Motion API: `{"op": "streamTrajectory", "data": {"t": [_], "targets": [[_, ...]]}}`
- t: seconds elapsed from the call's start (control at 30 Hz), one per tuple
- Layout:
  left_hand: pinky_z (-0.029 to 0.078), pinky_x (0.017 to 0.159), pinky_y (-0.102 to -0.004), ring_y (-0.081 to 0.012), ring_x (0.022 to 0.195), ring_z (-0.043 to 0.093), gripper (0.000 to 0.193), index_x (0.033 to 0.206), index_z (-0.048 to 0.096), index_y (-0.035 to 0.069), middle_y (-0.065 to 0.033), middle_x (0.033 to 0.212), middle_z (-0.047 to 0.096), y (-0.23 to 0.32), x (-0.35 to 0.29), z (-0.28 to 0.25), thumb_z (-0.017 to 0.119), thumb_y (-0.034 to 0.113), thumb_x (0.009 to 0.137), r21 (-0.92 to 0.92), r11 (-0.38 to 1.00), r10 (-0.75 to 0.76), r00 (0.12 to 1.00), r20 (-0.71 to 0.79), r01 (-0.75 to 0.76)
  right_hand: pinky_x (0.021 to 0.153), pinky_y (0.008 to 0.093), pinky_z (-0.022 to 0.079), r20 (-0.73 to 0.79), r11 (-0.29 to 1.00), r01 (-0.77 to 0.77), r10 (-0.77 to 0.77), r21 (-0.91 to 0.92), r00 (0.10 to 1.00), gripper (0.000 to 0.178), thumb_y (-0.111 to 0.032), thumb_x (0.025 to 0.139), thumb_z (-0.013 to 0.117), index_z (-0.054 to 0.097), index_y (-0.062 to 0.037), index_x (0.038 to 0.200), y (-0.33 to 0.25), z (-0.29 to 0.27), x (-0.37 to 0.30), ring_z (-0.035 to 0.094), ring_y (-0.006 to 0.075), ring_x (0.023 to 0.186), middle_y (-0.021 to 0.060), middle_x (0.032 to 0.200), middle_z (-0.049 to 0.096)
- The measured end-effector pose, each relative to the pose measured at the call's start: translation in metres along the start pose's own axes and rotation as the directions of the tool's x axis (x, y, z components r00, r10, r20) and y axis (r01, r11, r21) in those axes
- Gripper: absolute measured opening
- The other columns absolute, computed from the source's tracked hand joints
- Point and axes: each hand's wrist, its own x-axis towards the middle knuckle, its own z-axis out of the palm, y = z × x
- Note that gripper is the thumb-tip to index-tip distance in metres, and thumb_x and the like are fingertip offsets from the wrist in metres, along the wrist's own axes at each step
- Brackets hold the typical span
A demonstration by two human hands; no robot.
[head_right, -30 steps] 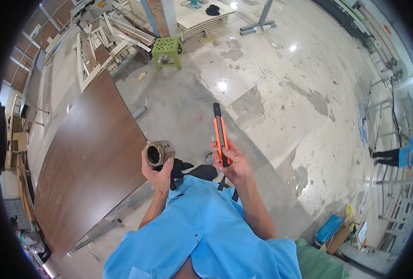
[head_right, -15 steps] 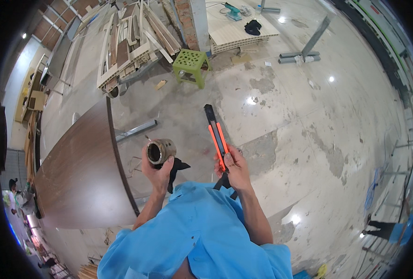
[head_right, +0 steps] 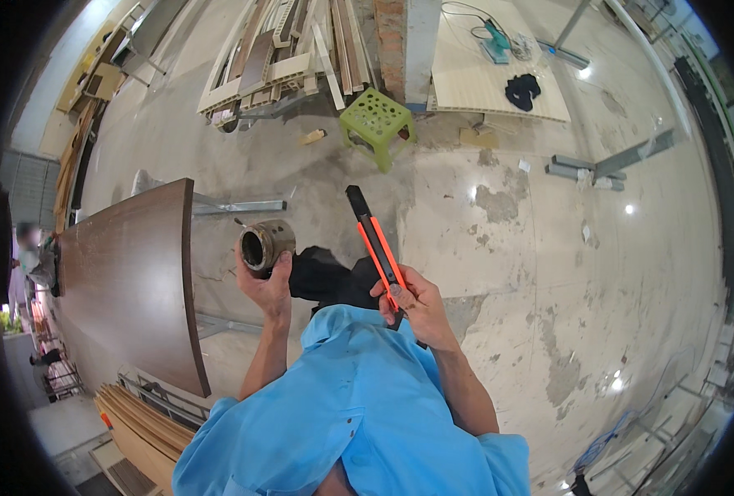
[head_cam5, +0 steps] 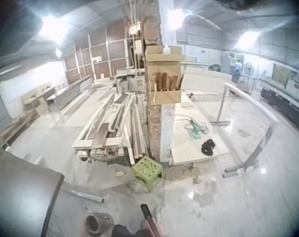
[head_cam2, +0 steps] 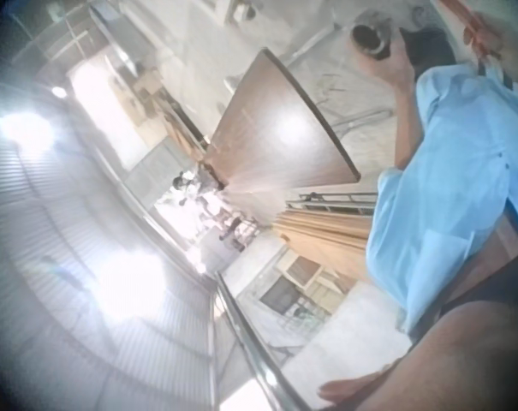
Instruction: The person applies a liquid finish to a large wooden tabletop using a small brush and a cloth, working along the edges and surface. The person also uses a red utility knife to scrape or mark the tabletop while continuing to apply the finish.
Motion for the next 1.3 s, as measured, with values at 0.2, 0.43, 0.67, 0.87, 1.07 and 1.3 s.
{"op": "streamTrajectory", "data": {"t": [0.2,0.43,0.67,0.87,1.07,1.3], "targets": [[0.049,0.097,-0.0336,-0.0201,0.108,0.060,0.064,0.129,0.053,-0.004,-0.0114,0.119,0.060,-0.046,0.088,0.060,0.080,0.001,0.070,0.069,0.996,0.060,0.995,-0.084,-0.054,0.052,0.0240,0.041,0.038,0.996,0.010,-0.007,-0.084,0.999,0.042,-0.026,0.106,0.050,0.048,0.0034,0.135,-0.048,-0.034,0.129,0.052,0.0091,0.063,0.0086,0.093,0.061],[0.050,0.095,-0.0327,-0.0198,0.106,0.061,0.064,0.128,0.054,-0.006,-0.0110,0.118,0.060,-0.065,0.192,0.115,0.080,-0.001,0.069,0.157,0.987,0.061,0.981,-0.186,-0.031,0.063,0.0264,0.046,0.276,0.993,-0.120,0.118,-0.010,0.954,0.042,-0.024,0.105,0.051,0.047,0.0006,0.138,-0.111,-0.032,0.242,0.053,0.0108,0.074,0.0067,0.104,0.059],[0.049,0.096,-0.0326,-0.0200,0.106,0.062,0.063,0.127,0.055,-0.005,-0.0111,0.118,0.061,-0.075,0.254,0.150,0.080,-0.001,0.068,0.164,0.984,0.110,0.955,-0.276,-0.066,0.075,0.0358,0.062,0.352,0.972,-0.131,0.194,-0.194,0.916,0.045,-0.016,0.104,0.050,0.041,0.0029,0.144,-0.147,-0.043,0.323,0.066,0.0263,0.106,0.0173,0.124,0.060],[0.050,0.096,-0.0329,-0.0195,0.107,0.062,0.062,0.128,0.054,-0.005,-0.0104,0.117,0.061,-0.075,0.261,0.171,0.080,0.000,0.072,0.184,0.980,0.148,0.899,-0.412,-0.077,0.068,0.0313,0.060,0.400,0.962,-0.004,0.117,-0.274,0.909,0.044,-0.023,0.103,0.054,0.046,0.0044,0.137,-0.171,-0.061,0.372,0.067,0.0193,0.089,0.0134,0.112,0.064],[0.051,0.094,-0.0313,-0.0182,0.105,0.062,0.059,0.129,0.052,-0.005,-0.0102,0.116,0.060,-0.076,0.271,0.199,0.079,0.000,0.076,0.147,0.985,0.154,0.864,-0.480,-0.093,0.052,0.0218,0.043,0.389,0.977,0.038,0.049,-0.212,0.920,0.038,-0.029,0.103,0.056,0.053,0.0025,0.125,-0.192,-0.083,0.415,0.055,0.0082,0.069,0.0059,0.096,0.062],[0.051,0.093,-0.0309,-0.0182,0.105,0.062,0.058,0.129,0.052,-0.005,-0.0094,0.115,0.060,-0.081,0.276,0.220,0.079,0.001,0.077,0.151,0.984,0.155,0.849,-0.505,-0.090,0.055,0.0200,0.035,0.373,0.990,-0.042,0.090,-0.136,0.923,0.031,-0.023,0.105,0.051,0.053,-0.0004,0.126,-0.208,-0.099,0.447,0.046,0.0064,0.065,0.0020,0.091,0.058]]}}
